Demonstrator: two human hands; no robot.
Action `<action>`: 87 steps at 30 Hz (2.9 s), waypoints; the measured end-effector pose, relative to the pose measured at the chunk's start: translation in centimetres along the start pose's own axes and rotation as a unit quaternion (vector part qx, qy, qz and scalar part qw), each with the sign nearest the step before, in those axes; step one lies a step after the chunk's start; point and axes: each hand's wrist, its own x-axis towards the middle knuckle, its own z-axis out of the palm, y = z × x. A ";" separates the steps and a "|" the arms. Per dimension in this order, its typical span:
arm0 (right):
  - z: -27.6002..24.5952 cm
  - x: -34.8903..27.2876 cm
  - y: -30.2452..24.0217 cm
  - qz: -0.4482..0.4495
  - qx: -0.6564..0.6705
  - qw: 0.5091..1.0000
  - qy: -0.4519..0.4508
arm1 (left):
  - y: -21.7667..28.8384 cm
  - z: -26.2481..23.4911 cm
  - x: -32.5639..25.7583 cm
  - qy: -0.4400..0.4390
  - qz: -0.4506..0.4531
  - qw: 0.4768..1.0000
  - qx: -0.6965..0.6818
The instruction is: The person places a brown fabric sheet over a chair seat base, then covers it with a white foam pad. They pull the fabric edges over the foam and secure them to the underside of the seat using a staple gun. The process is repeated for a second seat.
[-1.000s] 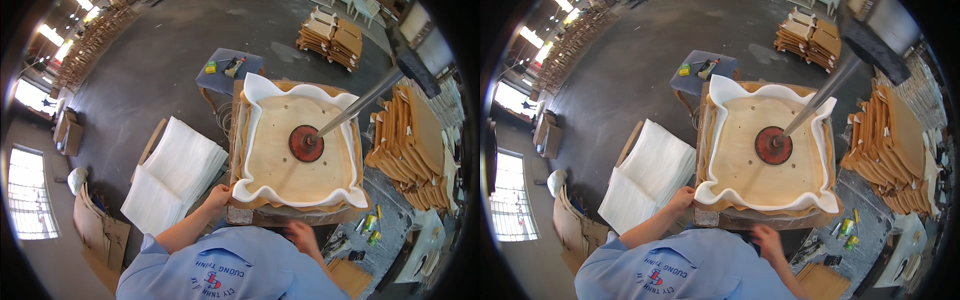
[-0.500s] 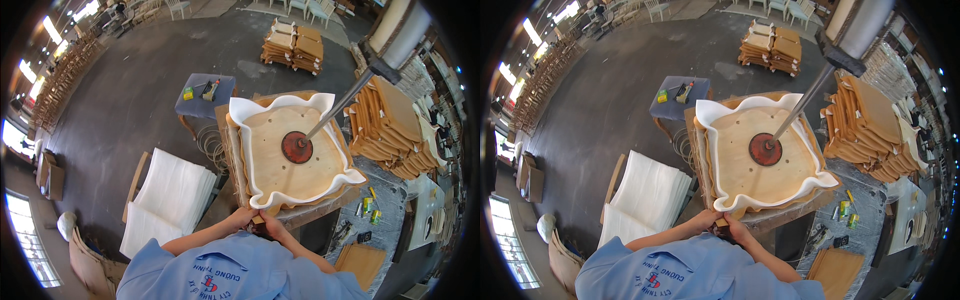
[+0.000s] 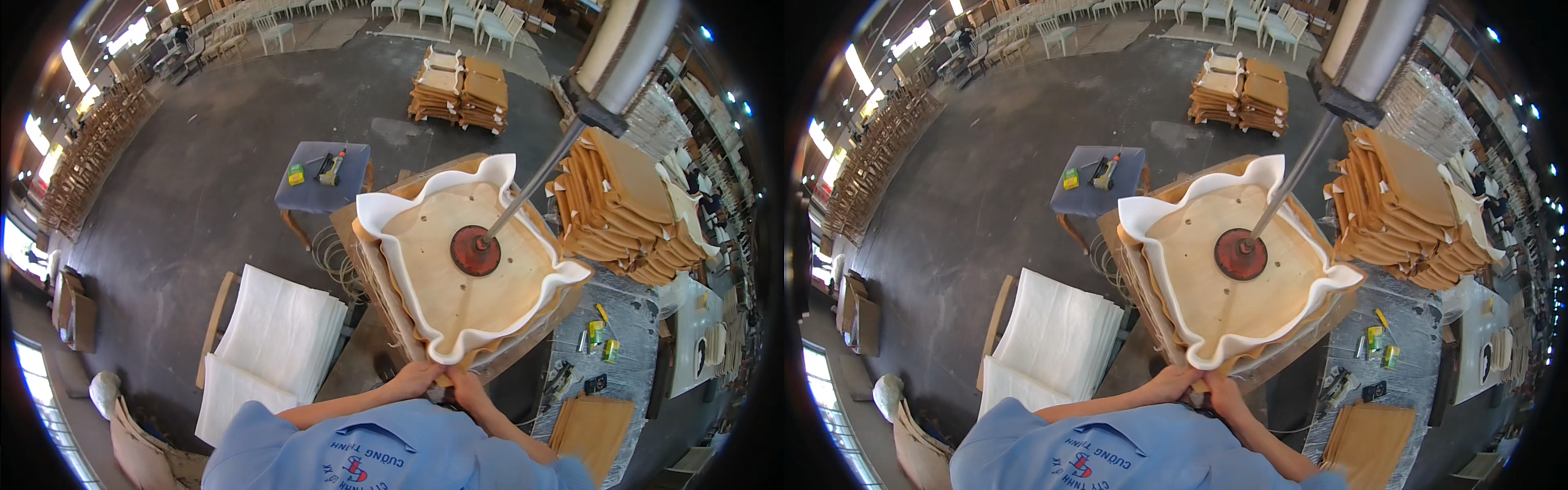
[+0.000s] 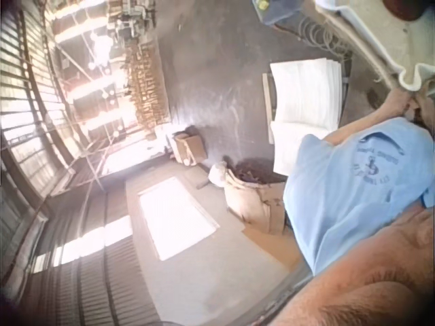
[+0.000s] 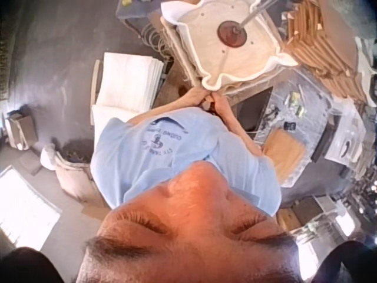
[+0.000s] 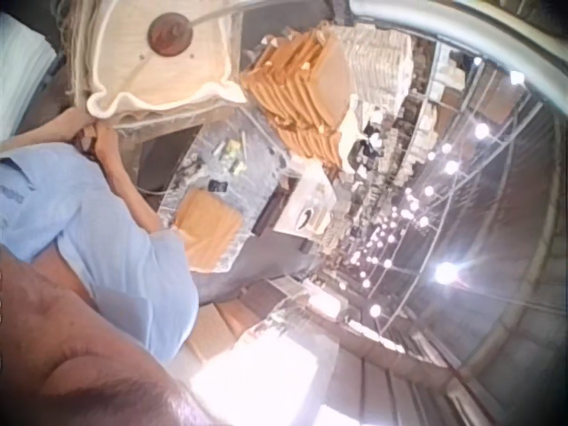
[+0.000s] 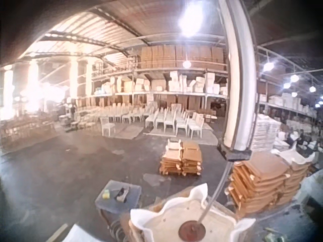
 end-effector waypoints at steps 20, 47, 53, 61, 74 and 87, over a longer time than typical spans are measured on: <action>4.0 5.3 3.0 0.232 0.442 0.860 -0.108 | -0.6 -5.7 4.0 0.172 -0.097 0.976 -0.089; -2.2 -2.8 -1.0 0.144 0.342 0.926 0.074 | 3.9 3.4 1.1 -0.040 -0.086 0.993 -0.066; -9.6 -3.8 2.3 0.076 0.407 0.887 0.206 | 4.6 -8.4 3.2 0.273 0.045 0.959 0.058; -7.7 -1.8 5.9 0.131 0.422 0.884 0.152 | 3.4 -17.0 5.3 0.288 -0.058 0.936 0.193; 2.2 4.6 -2.2 0.151 0.466 0.864 -0.118 | 1.8 -4.1 3.4 -0.005 -0.185 0.967 -0.174; 0.3 1.1 -1.7 -0.021 0.126 0.989 0.080 | 5.9 -1.9 0.7 -0.035 -0.110 0.993 0.037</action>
